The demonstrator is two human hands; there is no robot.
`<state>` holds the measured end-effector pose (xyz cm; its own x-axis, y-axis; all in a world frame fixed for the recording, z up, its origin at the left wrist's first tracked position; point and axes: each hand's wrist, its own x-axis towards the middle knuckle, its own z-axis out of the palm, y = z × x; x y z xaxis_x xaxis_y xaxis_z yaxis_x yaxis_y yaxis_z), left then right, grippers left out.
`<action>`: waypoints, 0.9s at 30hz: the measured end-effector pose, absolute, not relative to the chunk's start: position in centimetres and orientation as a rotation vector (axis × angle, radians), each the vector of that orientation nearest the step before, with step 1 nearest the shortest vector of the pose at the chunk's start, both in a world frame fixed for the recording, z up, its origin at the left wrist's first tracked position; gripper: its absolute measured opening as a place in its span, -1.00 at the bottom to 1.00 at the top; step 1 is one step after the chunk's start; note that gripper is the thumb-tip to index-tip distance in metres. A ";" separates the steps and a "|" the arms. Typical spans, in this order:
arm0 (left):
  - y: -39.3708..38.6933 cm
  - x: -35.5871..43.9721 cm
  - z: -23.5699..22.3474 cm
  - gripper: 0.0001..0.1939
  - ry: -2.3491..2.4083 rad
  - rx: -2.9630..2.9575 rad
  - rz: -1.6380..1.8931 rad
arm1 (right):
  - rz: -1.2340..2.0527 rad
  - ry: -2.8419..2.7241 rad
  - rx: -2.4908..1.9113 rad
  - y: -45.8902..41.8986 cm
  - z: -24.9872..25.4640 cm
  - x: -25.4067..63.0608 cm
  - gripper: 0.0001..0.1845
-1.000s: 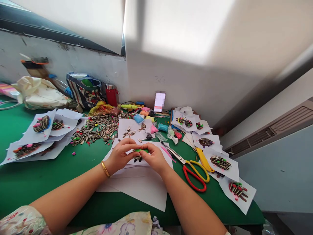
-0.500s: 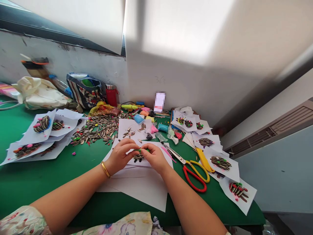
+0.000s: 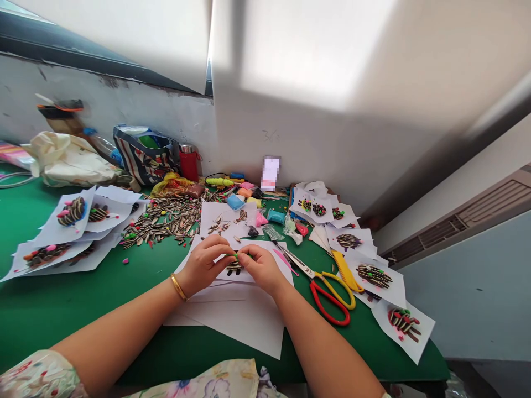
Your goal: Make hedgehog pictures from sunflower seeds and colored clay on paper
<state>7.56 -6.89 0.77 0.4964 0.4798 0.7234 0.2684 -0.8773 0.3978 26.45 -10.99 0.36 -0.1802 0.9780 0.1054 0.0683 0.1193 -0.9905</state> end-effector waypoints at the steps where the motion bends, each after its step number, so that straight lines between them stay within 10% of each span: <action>1: -6.9 7.6 0.7 -0.94 0.643 2.492 1.336 | 1.204 -1.438 -1.097 -11.0 0.4 26.5 -0.69; 9: -7.1 7.7 0.4 -0.65 0.846 2.418 1.236 | 1.149 -1.395 -1.133 -10.9 -0.4 26.4 -0.75; 27: -7.5 8.2 0.5 -0.90 0.824 2.443 1.252 | 0.923 -1.554 -1.236 -11.0 -0.3 26.3 -0.85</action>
